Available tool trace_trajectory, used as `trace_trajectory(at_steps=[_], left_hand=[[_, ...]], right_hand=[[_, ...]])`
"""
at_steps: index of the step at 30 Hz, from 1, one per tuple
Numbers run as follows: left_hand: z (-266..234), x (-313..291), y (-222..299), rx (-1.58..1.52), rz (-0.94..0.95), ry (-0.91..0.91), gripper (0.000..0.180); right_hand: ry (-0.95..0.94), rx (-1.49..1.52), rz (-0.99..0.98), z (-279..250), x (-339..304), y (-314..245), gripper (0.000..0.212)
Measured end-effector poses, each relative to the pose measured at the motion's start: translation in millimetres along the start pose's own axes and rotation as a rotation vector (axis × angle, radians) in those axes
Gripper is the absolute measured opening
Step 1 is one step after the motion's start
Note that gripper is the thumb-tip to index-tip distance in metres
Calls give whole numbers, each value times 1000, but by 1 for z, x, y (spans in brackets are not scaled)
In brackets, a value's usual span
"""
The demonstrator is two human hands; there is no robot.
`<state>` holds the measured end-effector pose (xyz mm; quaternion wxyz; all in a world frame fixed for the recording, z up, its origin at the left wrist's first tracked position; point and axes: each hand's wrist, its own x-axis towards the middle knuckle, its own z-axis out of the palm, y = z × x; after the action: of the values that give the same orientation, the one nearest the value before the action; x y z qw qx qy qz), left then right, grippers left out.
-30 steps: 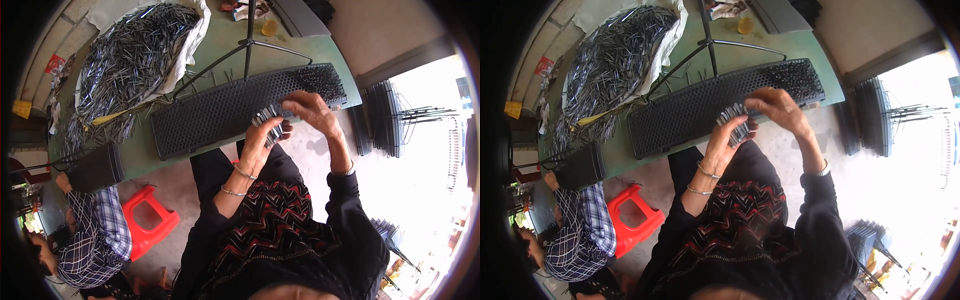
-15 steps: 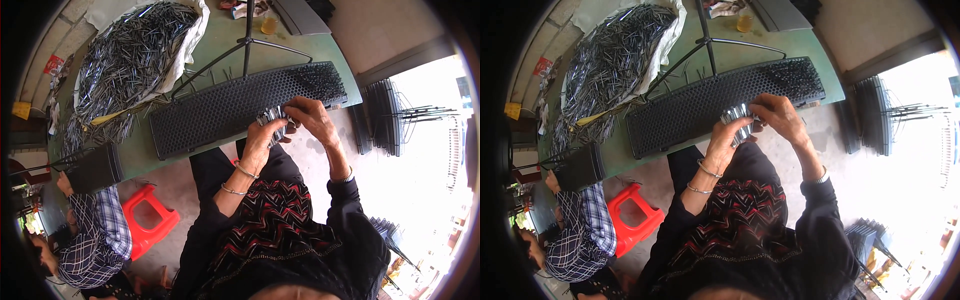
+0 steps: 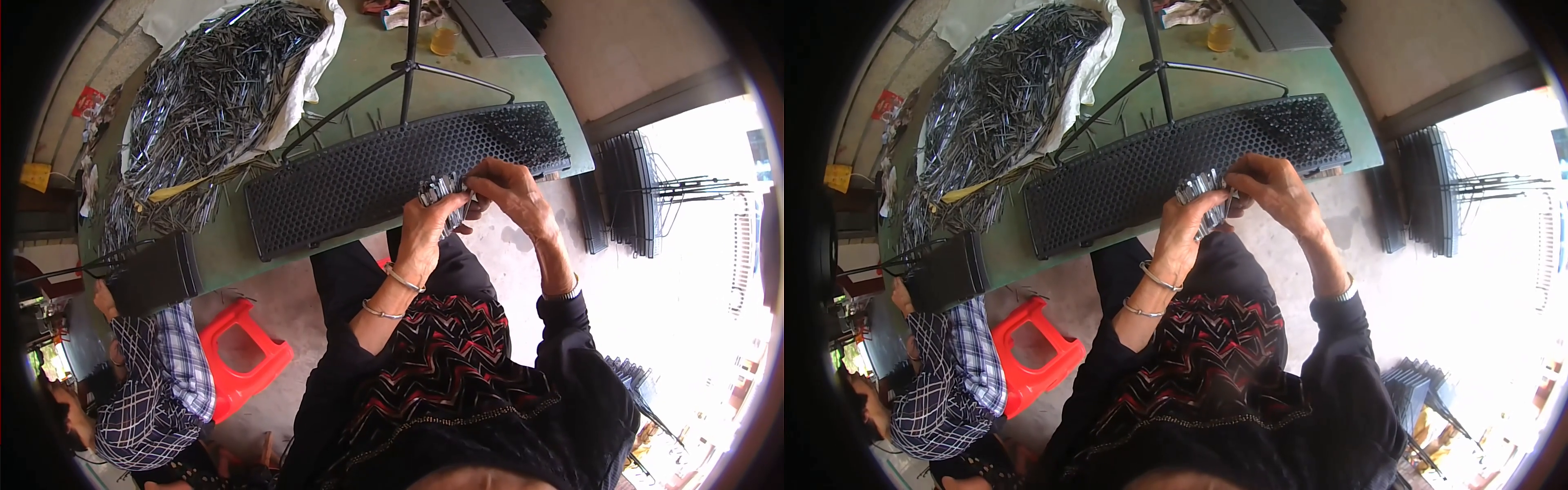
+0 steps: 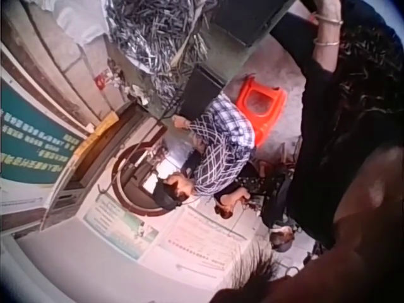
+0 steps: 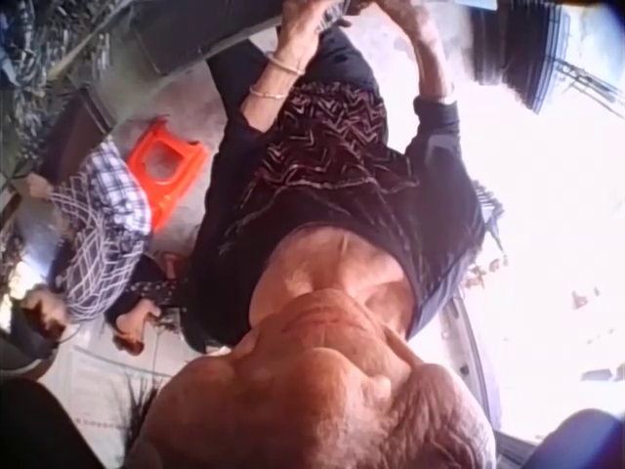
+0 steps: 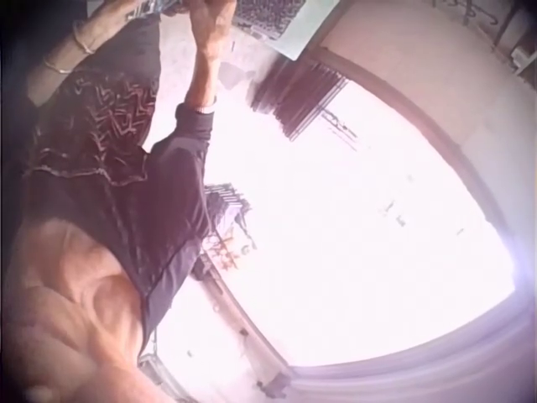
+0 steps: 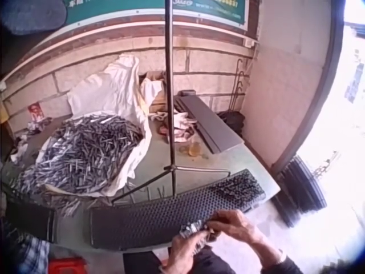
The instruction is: Manually inserting small metal pins into a perforated metal grate using pliers.
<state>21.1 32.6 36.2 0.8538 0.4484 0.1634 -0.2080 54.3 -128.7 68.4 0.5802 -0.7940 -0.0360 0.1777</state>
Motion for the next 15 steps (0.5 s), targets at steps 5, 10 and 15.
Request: trace_trajectory(at_steps=[5, 10, 15], left_hand=[[-1, 1, -3, 24, -28, -22, 17], [-1, 2, -2, 22, -3, 3, 16], [-4, 5, -4, -16, -11, 19, 16]], right_hand=[[-25, -7, 40, 1, -1, 0, 17], [2, 40, 27, -2, -3, 2, 18], [154, 84, 4, -4, -5, 3, 16]])
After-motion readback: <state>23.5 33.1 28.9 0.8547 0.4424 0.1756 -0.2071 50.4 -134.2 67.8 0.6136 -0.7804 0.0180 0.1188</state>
